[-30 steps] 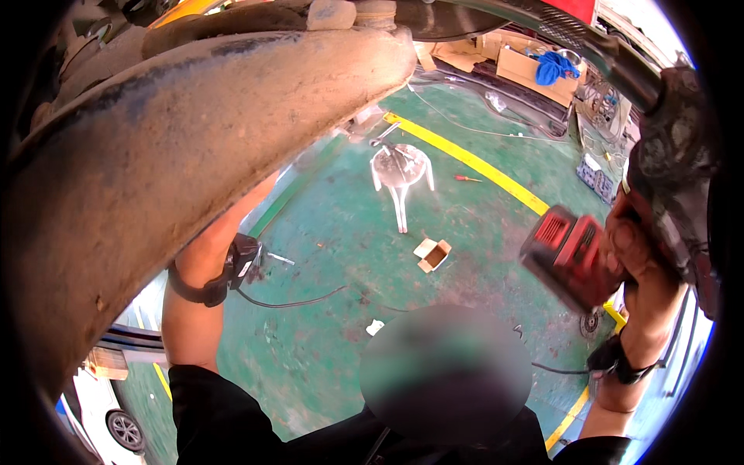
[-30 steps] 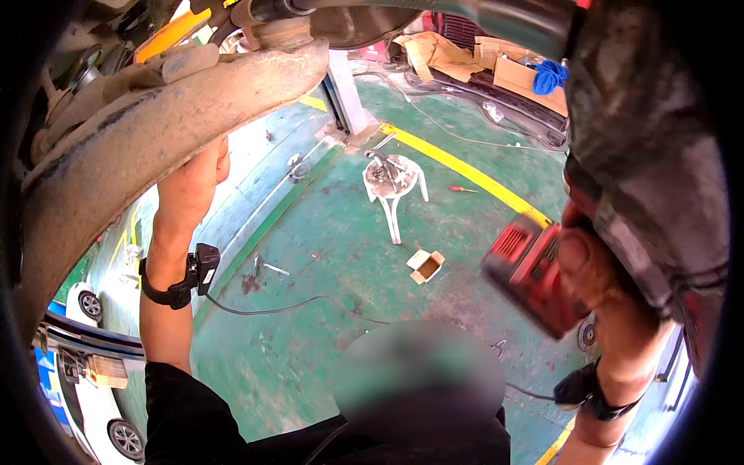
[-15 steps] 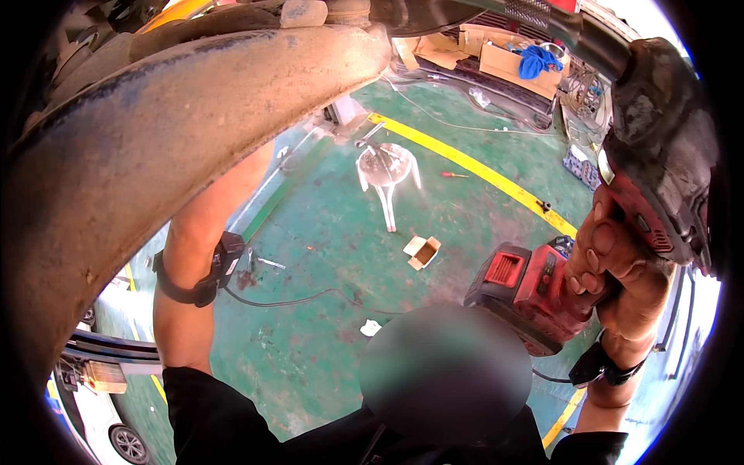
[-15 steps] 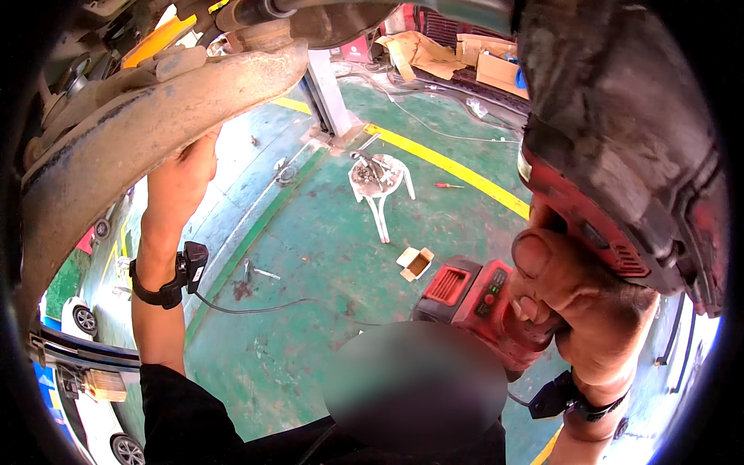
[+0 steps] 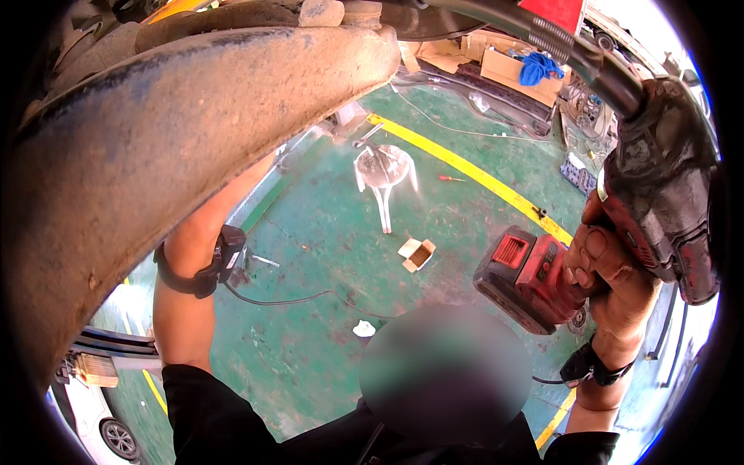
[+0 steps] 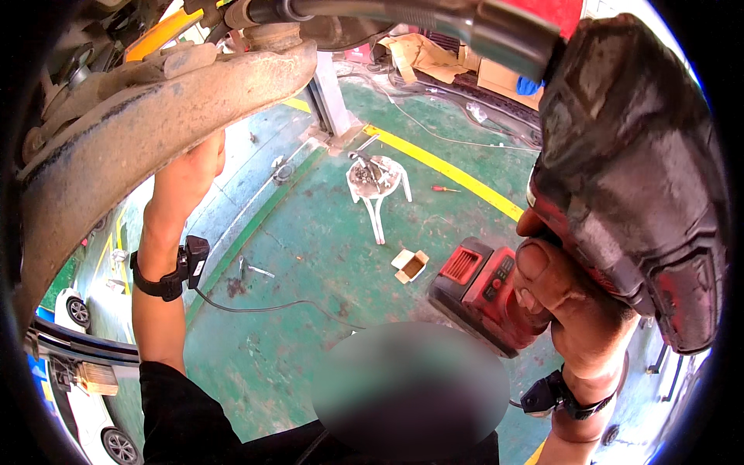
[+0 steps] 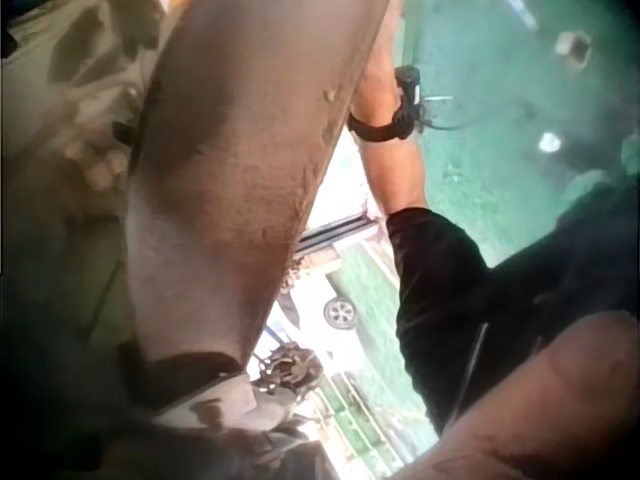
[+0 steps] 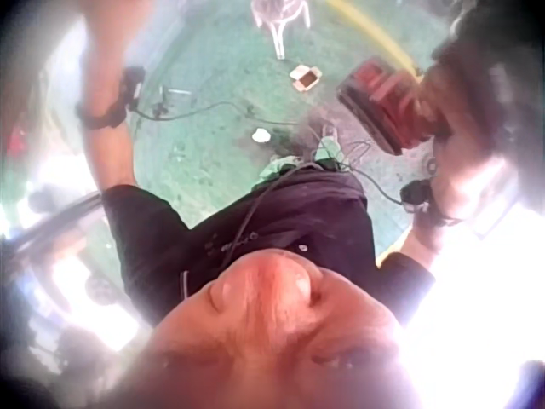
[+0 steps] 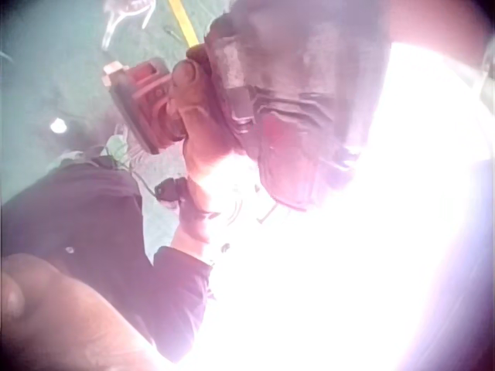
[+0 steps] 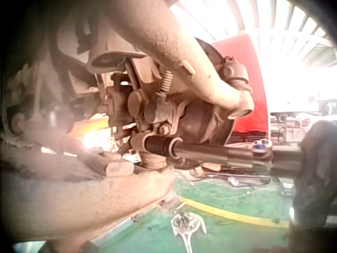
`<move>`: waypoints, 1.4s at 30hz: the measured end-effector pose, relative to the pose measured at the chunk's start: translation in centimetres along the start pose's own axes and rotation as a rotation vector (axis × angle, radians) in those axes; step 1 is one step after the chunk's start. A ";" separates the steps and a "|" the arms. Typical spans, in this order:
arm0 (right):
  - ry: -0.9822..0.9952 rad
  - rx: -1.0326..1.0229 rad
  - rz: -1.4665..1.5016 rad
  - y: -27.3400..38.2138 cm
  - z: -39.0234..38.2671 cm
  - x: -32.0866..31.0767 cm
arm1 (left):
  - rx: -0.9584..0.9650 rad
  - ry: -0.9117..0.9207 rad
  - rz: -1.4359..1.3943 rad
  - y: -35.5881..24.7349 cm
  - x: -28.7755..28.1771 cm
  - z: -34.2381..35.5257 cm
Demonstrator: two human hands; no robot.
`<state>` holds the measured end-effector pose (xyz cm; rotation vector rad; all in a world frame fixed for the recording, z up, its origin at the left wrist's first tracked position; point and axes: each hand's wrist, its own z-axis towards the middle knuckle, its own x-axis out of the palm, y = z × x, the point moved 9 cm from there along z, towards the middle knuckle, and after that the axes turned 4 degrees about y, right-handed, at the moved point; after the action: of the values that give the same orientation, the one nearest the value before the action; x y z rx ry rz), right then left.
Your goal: The person assembles components for a vehicle using an impact wrench, a socket set, and various wrenches, handling nuts and bolts by hand to secure parts.
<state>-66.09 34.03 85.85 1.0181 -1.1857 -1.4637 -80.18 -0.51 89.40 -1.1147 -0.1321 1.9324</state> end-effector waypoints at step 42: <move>0.224 0.203 0.678 -21.4 -3.7 -8.7 | -1.154 0.005 -0.669 16.5 11.8 -29.1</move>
<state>-64.50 43.35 64.45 0.7724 -1.3546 -0.6935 -71.57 -11.05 56.68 -1.4854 -1.5463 1.1560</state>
